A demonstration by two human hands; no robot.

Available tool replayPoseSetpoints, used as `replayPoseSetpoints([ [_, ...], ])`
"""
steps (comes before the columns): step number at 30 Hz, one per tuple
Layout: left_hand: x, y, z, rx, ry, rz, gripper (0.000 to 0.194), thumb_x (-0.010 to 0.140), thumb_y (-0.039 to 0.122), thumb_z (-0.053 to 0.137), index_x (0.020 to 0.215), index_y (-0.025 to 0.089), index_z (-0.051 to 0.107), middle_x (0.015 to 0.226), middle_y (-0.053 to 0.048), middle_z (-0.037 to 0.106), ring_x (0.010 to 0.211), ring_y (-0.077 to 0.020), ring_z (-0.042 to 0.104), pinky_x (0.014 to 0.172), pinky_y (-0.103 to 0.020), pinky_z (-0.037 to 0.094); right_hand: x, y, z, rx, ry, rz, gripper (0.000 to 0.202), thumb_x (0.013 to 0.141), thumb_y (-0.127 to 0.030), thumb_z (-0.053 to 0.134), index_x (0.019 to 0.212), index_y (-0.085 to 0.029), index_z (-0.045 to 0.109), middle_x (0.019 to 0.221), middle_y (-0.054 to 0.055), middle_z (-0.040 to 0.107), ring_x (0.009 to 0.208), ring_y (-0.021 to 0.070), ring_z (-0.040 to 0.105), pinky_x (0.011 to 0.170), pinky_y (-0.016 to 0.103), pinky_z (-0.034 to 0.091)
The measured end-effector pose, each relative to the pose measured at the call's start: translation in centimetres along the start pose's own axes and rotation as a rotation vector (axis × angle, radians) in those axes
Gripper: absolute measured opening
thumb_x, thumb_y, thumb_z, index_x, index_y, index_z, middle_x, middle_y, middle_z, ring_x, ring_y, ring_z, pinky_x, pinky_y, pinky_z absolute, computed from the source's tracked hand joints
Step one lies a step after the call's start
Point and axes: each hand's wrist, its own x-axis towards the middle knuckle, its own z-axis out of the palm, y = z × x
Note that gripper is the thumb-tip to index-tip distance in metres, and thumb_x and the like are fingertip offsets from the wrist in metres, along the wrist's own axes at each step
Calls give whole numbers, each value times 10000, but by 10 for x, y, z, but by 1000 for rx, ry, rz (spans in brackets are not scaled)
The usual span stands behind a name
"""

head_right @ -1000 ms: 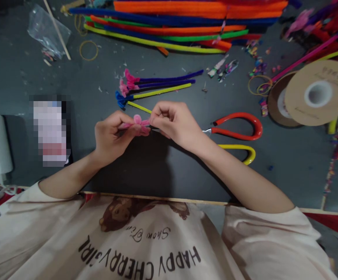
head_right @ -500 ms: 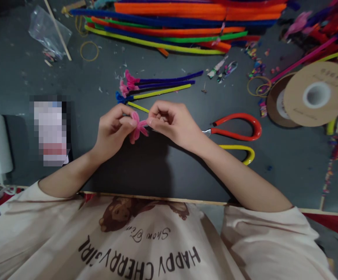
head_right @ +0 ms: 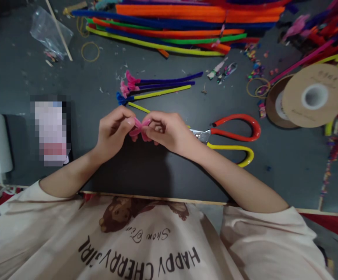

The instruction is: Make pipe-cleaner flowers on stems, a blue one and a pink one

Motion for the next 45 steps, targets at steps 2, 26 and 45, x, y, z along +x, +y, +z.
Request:
replayPoseSetpoints([
  [2, 0, -1, -1, 83, 20, 35, 237, 936, 269, 533, 715, 184, 526, 539, 66, 500, 428, -18, 480, 427, -132, 379, 0, 0, -1, 0, -14, 10, 146, 840, -256, 659, 772, -161, 571, 578, -40, 595, 471, 35, 485, 432, 152, 379],
  [26, 3, 3, 0, 42, 155, -89, 321, 883, 350, 601, 623, 191, 501, 448, 79, 494, 359, -18, 425, 369, -153, 322, 2, 0, -2, 84, 41, 28, 139, 836, -246, 651, 757, -155, 582, 553, -48, 597, 374, 19, 461, 346, 151, 298],
  [45, 1, 9, 6, -115, 50, -218, 354, 833, 483, 655, 684, 165, 613, 588, 27, 674, 535, -76, 669, 549, -165, 577, -1, 4, -2, -35, 152, -150, 335, 835, -497, 655, 742, -190, 558, 595, -54, 507, 458, 37, 441, 423, 195, 322],
])
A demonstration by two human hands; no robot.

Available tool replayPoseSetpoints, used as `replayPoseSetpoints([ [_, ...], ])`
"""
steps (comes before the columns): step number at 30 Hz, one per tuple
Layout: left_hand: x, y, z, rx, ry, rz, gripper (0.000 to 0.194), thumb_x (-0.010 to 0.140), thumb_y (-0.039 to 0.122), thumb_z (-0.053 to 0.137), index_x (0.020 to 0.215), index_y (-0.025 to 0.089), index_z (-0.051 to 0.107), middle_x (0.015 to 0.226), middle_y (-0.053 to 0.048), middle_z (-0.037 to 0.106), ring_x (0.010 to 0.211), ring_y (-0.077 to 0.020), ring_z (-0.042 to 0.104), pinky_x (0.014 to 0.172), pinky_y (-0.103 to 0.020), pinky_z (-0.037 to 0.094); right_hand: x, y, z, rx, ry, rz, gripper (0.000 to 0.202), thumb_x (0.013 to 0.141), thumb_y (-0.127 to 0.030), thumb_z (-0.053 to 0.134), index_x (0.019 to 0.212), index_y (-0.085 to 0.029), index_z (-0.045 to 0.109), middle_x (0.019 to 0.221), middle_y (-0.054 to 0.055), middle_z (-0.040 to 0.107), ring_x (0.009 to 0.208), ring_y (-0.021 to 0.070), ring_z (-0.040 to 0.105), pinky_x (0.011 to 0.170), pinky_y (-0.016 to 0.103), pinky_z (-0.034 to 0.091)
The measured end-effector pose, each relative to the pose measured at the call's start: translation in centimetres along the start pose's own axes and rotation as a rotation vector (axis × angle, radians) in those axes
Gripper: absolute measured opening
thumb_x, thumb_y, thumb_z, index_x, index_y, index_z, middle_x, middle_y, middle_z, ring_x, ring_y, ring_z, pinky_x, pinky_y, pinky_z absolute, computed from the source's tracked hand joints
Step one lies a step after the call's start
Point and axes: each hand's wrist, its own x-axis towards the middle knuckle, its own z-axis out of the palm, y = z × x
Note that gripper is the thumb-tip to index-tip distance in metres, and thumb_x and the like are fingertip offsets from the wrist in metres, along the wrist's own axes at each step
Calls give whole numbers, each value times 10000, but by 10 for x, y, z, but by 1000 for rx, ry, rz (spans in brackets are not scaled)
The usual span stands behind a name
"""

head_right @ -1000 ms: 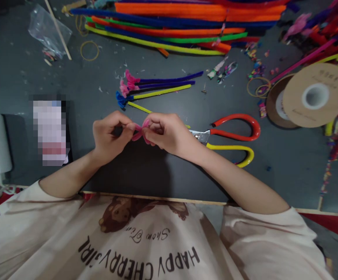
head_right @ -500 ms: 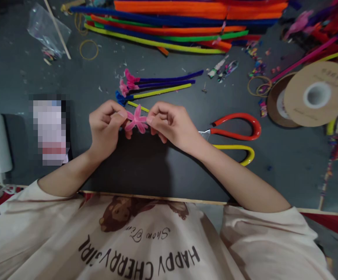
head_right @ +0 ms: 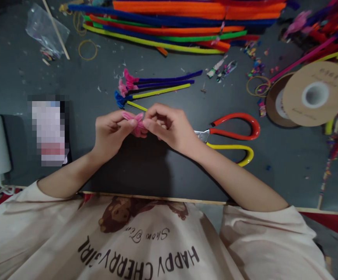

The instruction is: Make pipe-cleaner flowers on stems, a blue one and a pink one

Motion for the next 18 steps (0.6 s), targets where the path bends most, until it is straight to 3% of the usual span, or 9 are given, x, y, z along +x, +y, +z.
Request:
replayPoseSetpoints([
  [4, 0, 1, -1, 32, -60, 20, 299, 861, 392, 648, 685, 150, 643, 633, 4, 717, 555, -71, 681, 537, -138, 545, 1, 0, 0, 39, 26, 24, 326, 846, -492, 636, 747, -195, 546, 600, -57, 502, 446, 35, 447, 418, 191, 333],
  [8, -2, -2, -1, 75, -77, 69, 243, 882, 322, 629, 714, 148, 657, 655, -6, 734, 577, -70, 693, 553, -129, 533, 4, 0, -2, 56, -13, 67, 199, 842, -300, 618, 702, -196, 522, 559, -64, 493, 428, 38, 437, 409, 190, 318],
  [12, -3, -6, -4, 212, -110, 101, 241, 906, 341, 588, 771, 162, 674, 687, -13, 743, 604, -83, 701, 576, -150, 528, 5, 1, -3, 22, -21, 71, 145, 788, -169, 557, 660, -198, 495, 526, -74, 458, 420, 34, 403, 408, 185, 295],
  [18, -3, -5, -5, 323, -118, 139, 290, 913, 377, 566, 744, 166, 669, 671, -6, 740, 588, -81, 683, 560, -158, 485, 4, 0, -3, -20, -20, 56, 139, 756, -160, 523, 636, -203, 468, 513, -71, 441, 431, 34, 378, 409, 188, 275],
])
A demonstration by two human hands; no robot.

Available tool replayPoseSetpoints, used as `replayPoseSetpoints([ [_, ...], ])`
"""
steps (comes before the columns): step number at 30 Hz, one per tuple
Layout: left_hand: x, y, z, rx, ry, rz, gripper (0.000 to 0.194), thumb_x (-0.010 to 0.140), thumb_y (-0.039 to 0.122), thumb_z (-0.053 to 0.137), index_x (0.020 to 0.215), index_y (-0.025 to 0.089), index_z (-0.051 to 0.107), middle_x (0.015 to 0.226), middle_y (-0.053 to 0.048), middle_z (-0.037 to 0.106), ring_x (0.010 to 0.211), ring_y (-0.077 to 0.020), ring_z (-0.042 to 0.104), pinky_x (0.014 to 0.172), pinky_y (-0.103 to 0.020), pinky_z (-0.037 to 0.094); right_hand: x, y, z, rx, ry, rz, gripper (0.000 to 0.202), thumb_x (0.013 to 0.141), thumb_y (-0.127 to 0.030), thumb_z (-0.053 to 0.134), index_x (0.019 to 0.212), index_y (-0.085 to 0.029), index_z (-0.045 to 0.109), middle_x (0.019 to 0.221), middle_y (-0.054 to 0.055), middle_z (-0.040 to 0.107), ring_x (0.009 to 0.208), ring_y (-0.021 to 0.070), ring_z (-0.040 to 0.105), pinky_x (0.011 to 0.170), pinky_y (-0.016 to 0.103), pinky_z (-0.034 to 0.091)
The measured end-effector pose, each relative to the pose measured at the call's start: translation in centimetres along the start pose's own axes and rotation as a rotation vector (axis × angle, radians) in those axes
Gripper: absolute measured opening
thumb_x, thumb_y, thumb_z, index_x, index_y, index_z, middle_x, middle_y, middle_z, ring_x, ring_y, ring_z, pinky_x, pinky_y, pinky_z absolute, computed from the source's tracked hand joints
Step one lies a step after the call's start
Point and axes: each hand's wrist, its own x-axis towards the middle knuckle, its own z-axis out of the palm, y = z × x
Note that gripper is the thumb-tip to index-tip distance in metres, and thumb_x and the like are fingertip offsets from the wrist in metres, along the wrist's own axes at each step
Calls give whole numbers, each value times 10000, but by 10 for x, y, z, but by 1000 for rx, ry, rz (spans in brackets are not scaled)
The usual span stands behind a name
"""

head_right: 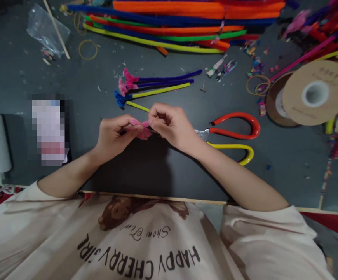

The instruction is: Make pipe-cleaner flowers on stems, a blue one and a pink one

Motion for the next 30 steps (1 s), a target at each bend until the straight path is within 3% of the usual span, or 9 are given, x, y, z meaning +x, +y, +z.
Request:
replayPoseSetpoints([
  [5, -1, 1, 1, 66, 4, -2, 265, 916, 336, 553, 737, 171, 657, 680, -2, 742, 575, -75, 668, 557, -165, 479, 0, 0, 0, -14, 20, 3, 150, 724, -128, 499, 603, -206, 454, 489, -74, 418, 424, 35, 371, 410, 193, 269],
  [12, -3, -2, 1, 270, 55, 117, 289, 917, 363, 535, 721, 188, 654, 584, 12, 677, 480, -68, 561, 477, -194, 406, 0, 0, 1, -19, 42, 14, 198, 698, -70, 489, 555, -201, 453, 458, -75, 439, 402, 30, 354, 397, 197, 247],
  [14, -1, -1, 2, 205, 64, 91, 267, 912, 363, 546, 737, 195, 656, 617, 18, 694, 511, -67, 592, 505, -186, 439, 1, 0, 1, 25, 46, 25, 193, 728, -90, 512, 577, -202, 469, 474, -72, 464, 386, 32, 376, 384, 197, 262],
  [17, 2, -1, 1, -90, 90, -34, 238, 894, 416, 581, 832, 198, 653, 725, 14, 738, 593, -83, 678, 580, -185, 530, 1, 0, 1, 81, 61, 43, 176, 796, -168, 576, 638, -200, 505, 528, -62, 516, 397, 38, 438, 377, 193, 291],
  [21, 6, -4, -1, -460, 92, -211, 399, 799, 571, 650, 1017, 239, 613, 721, 35, 744, 620, -129, 725, 589, -225, 587, 1, 2, 2, 114, 104, 37, 243, 850, -342, 643, 693, -199, 524, 605, -51, 572, 422, 35, 462, 389, 185, 325],
  [25, 7, -3, 0, -516, 139, -313, 341, 753, 488, 727, 933, 216, 628, 722, 44, 748, 640, -121, 737, 597, -194, 590, 1, 6, 2, 131, 109, 1, 325, 847, -468, 646, 714, -194, 533, 621, -52, 574, 423, 31, 462, 393, 181, 339],
  [30, 9, -1, 5, -509, 233, -315, 202, 767, 377, 722, 814, 195, 647, 618, 67, 720, 565, -105, 719, 519, -157, 566, 0, 6, -1, 60, -31, -13, 266, 805, -366, 715, 693, -168, 577, 593, -45, 558, 480, 35, 481, 441, 176, 349],
])
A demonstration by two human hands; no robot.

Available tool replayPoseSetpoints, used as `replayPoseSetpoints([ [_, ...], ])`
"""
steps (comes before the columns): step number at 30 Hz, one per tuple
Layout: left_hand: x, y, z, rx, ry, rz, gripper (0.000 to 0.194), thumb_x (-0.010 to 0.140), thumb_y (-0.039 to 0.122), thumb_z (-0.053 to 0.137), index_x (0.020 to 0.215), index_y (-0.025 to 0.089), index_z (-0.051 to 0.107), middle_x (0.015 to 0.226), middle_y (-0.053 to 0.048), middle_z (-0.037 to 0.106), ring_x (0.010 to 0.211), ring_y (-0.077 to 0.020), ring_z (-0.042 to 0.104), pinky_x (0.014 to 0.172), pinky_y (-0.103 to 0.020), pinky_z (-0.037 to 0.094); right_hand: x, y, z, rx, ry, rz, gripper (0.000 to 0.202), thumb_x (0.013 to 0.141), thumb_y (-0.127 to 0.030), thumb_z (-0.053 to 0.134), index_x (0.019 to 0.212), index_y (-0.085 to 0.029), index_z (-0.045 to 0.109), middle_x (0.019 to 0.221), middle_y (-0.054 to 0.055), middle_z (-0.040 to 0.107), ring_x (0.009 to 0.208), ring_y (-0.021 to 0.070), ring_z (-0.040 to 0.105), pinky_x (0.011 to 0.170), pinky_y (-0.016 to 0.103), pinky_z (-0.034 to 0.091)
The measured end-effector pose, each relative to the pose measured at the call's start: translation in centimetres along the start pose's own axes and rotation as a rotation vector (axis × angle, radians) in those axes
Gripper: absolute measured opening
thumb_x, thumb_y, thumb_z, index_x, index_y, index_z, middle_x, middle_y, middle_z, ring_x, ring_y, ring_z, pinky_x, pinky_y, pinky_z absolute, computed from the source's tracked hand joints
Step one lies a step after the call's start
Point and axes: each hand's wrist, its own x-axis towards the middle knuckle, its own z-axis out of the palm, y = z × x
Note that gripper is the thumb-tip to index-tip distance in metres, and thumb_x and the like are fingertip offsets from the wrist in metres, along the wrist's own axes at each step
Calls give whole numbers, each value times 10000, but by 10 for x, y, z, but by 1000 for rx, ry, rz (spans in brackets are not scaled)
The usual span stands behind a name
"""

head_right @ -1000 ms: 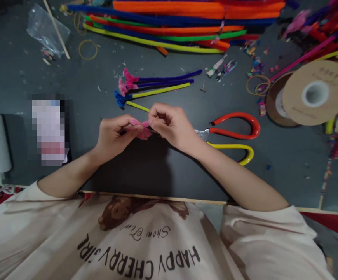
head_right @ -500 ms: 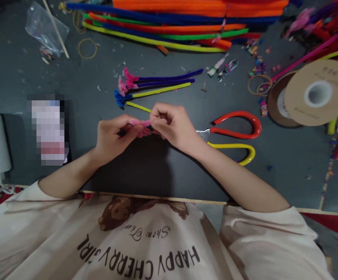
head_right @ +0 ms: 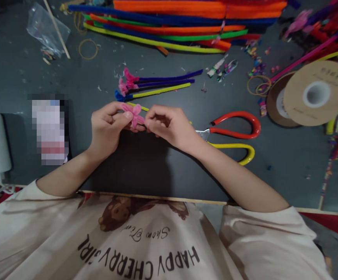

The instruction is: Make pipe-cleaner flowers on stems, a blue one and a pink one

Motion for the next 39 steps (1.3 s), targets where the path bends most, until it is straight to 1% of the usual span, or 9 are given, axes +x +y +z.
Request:
replayPoseSetpoints([
  [3, 0, 4, 3, 2, 24, -13, 172, 746, 326, 731, 746, 183, 635, 567, 70, 701, 501, -102, 694, 480, -154, 550, 0, -2, 0, -20, -34, 37, 306, 788, -410, 726, 679, -173, 566, 550, -58, 504, 477, 38, 461, 438, 177, 327],
  [7, -2, 9, 4, 64, 2, 20, 89, 750, 220, 717, 708, 160, 668, 531, 68, 679, 463, -57, 654, 480, -112, 516, 0, -5, 0, 68, 14, 106, 388, 784, -538, 691, 708, -189, 539, 579, -58, 520, 456, 43, 471, 412, 179, 329],
  [10, -4, 9, 1, 100, -32, 30, 151, 782, 300, 716, 752, 153, 700, 588, 39, 706, 514, -67, 676, 515, -126, 531, 0, -5, 0, 80, 20, 109, 351, 787, -488, 708, 711, -187, 546, 585, -55, 542, 443, 43, 471, 402, 179, 329],
  [14, -5, 3, -5, 6, -44, 55, 339, 817, 493, 660, 967, 194, 719, 678, 22, 735, 610, -116, 721, 564, -194, 579, 0, -4, 0, 88, 35, 114, 301, 810, -440, 693, 721, -183, 563, 598, -46, 570, 450, 44, 480, 397, 177, 323],
  [16, -5, 2, -5, 11, -46, 46, 325, 776, 467, 717, 946, 190, 721, 672, 25, 728, 610, -104, 712, 585, -188, 578, 0, -4, -1, 93, 32, 95, 322, 798, -464, 700, 722, -180, 569, 596, -46, 567, 453, 44, 481, 401, 177, 331],
  [19, -4, 3, -3, 37, -61, 40, 287, 745, 429, 756, 803, 150, 714, 645, 18, 711, 589, -72, 682, 597, -160, 562, 0, -6, 0, 95, 21, 76, 390, 756, -528, 723, 702, -177, 562, 579, -55, 538, 457, 40, 480, 411, 175, 349],
  [24, -5, 5, -1, 121, -226, 63, 243, 770, 359, 746, 752, 122, 696, 668, -7, 716, 593, -61, 668, 598, -144, 547, 0, -9, 2, 125, 29, 117, 429, 745, -581, 711, 715, -184, 551, 568, -61, 531, 464, 36, 473, 409, 159, 351],
  [26, -6, 4, -2, 138, -258, 74, 231, 785, 346, 733, 760, 120, 692, 686, -13, 721, 611, -60, 678, 614, -138, 549, 0, -9, 2, 127, 31, 131, 423, 747, -574, 714, 709, -184, 554, 562, -61, 527, 466, 37, 472, 405, 158, 346],
  [39, -8, 2, -3, 197, -311, 49, 332, 813, 457, 684, 770, 128, 671, 709, -31, 734, 657, -92, 695, 652, -187, 549, 1, -4, 3, 31, 24, 123, 486, 768, -644, 651, 665, -188, 519, 491, -78, 445, 421, 33, 378, 385, 173, 295],
])
